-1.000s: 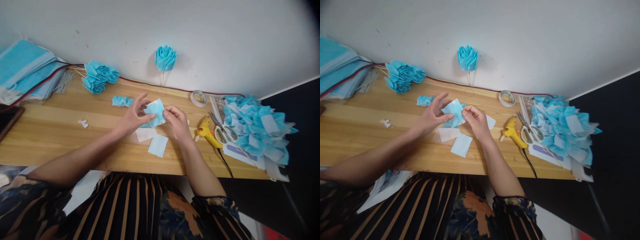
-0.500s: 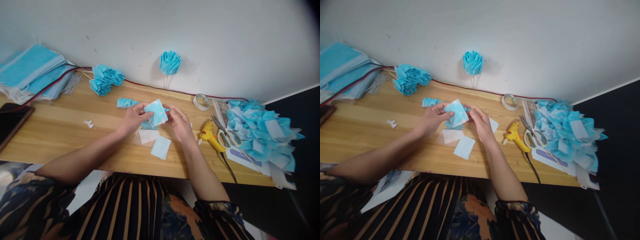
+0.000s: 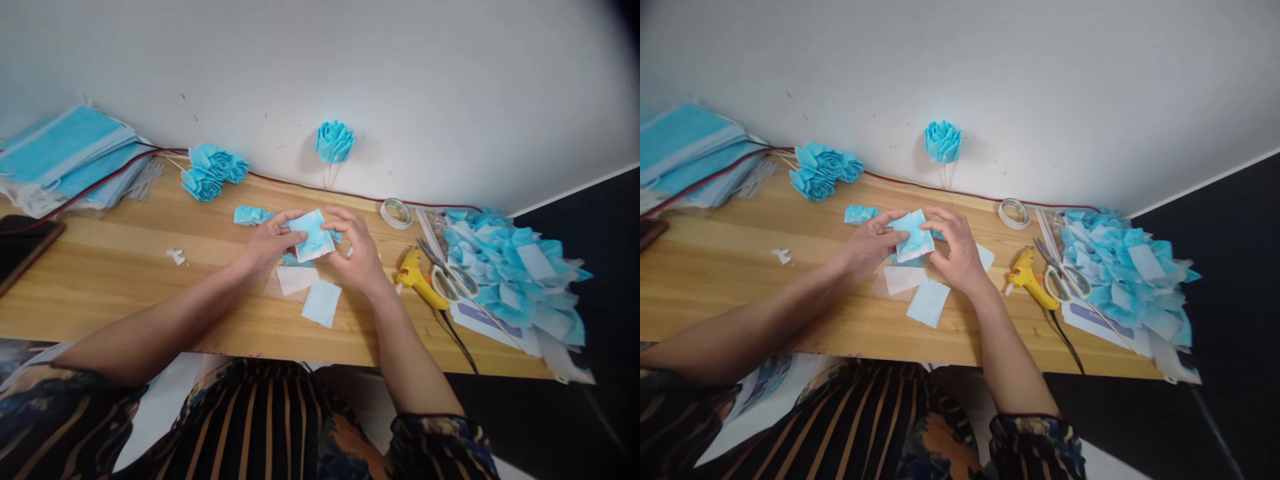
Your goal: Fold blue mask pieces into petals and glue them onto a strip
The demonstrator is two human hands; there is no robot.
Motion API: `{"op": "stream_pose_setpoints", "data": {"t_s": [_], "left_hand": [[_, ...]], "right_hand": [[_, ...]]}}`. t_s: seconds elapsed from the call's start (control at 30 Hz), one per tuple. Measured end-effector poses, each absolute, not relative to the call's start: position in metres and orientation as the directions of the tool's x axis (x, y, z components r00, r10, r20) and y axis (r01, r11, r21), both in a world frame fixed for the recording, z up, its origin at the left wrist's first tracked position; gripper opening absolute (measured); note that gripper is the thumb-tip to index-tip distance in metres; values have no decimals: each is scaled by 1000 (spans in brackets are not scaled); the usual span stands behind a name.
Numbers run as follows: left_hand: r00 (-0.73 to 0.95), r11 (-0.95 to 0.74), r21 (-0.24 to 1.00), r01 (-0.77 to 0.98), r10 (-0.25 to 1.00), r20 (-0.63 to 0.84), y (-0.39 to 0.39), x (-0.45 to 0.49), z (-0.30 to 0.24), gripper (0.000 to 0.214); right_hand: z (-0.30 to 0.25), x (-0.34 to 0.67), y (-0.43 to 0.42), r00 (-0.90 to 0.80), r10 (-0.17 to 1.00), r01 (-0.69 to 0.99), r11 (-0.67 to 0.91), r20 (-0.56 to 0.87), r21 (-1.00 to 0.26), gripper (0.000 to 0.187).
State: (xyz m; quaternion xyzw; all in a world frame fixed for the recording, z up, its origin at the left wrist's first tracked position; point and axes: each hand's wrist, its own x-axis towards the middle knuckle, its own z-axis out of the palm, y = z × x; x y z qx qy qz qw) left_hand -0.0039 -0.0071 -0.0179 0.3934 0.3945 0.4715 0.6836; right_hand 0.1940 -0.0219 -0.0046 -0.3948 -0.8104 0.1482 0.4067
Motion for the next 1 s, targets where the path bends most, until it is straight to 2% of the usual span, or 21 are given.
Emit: {"op": "stream_pose_setpoints", "data": {"t_s": [0.13,0.27,0.33,0.43,0.53,0.63,0.8,0.87,1.0], "left_hand": [[339,272,926,-262,924,-175,-10,-4,-19,58],[210,92,975,-204,977,-48,-8,-7,-14,49],[208,32,974,-226,978,16,-7,-8,-10,50],[376,121,950,-289,927,-4,-8,-6,-9,66],[488,218,926,-308,872,-43,-9,0,-13,76],[526,292,898,-328,846,-84,-9,3,-16,74],[486,300,880,-368,869,-93,-13,0,-15,41],[430,264,896,-356,898,-93,-15,-1,-16,34],[342,200,943,-265,934,-102,-15,-1,-19,26]], "right_hand": [[-2,197,-20,-398,733,487,678,551,-551,21],[0,198,-22,-378,728,367,685,572,-629,16],[0,198,-24,-342,783,316,617,520,-721,11],[-2,196,-26,-274,876,347,475,397,-809,4],[-2,194,-25,-221,908,390,416,355,-822,5],[-2,194,-23,-196,927,366,371,319,-853,14],[1,196,-24,-176,954,331,289,242,-898,49],[3,195,-26,-174,952,367,299,251,-881,55],[5,195,-27,-170,931,483,365,323,-796,54]]}}
